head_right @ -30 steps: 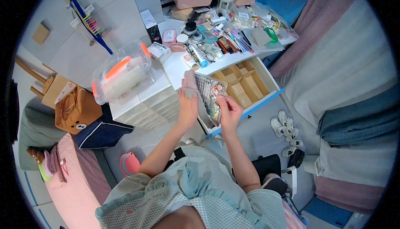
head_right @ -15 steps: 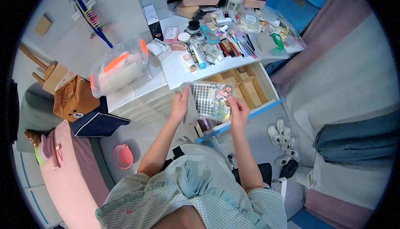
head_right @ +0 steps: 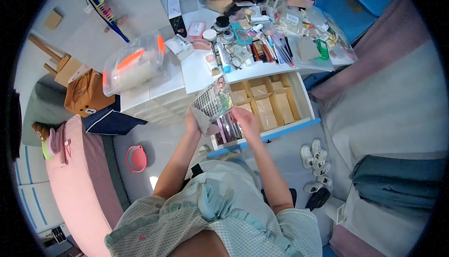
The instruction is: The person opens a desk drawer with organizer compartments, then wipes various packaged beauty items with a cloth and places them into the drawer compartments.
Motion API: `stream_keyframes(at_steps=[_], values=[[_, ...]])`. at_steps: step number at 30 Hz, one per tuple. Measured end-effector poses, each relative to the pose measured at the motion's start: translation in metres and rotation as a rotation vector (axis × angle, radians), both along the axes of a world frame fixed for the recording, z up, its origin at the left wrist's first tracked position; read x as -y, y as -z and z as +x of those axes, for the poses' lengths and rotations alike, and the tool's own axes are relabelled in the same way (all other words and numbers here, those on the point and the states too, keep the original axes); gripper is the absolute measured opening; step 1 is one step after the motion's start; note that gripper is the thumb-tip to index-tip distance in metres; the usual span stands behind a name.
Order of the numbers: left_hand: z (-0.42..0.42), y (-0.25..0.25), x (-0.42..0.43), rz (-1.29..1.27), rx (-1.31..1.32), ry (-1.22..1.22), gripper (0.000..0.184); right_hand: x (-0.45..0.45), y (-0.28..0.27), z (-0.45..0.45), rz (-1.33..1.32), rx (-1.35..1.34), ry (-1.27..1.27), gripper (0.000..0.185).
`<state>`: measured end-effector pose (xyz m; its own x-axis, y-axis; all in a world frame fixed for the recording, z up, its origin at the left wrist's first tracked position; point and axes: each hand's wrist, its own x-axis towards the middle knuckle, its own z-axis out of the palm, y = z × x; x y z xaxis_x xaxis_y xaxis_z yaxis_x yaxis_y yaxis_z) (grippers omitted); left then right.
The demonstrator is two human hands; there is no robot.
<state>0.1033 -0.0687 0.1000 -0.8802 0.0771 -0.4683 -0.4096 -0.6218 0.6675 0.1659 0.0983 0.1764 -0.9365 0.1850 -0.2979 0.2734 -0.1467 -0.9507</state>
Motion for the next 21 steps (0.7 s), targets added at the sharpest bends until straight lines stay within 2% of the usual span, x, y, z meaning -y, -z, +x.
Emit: stream_keyframes(at_steps=[1, 4, 5, 7, 13, 16, 17, 21], values=[[0.002, 0.003, -0.001, -0.031, 0.119, -0.031, 0.043, 0.002, 0.007, 0.001, -0.076, -0.077, -0.060, 0.021], [0.012, 0.017, -0.007, -0.086, 0.202, 0.001, 0.043, 0.008, 0.041, 0.000, -0.168, -0.142, -0.062, 0.015], [0.015, 0.023, -0.008, -0.045, 0.157, -0.015, 0.041, 0.008, 0.046, -0.001, -0.199, -0.145, -0.053, 0.012], [0.022, 0.025, -0.013, 0.035, 0.064, -0.046, 0.039, 0.000, 0.056, -0.003, -0.157, -0.119, -0.089, 0.017], [0.036, 0.000, -0.019, -0.269, 0.028, -0.262, 0.026, -0.025, 0.066, -0.006, -0.070, 0.184, -0.197, 0.029], [0.045, 0.008, -0.014, -0.572, -0.254, -0.181, 0.023, -0.033, 0.083, -0.009, -0.052, 0.219, -0.196, 0.030], [0.051, 0.018, -0.010, -0.825, -0.230, -0.109, 0.024, -0.037, 0.088, -0.011, -0.051, 0.215, -0.194, 0.030], [0.071, 0.001, -0.008, -1.096, -0.322, 0.277, 0.016, -0.040, 0.068, -0.024, -0.089, 0.258, -0.215, 0.032]])
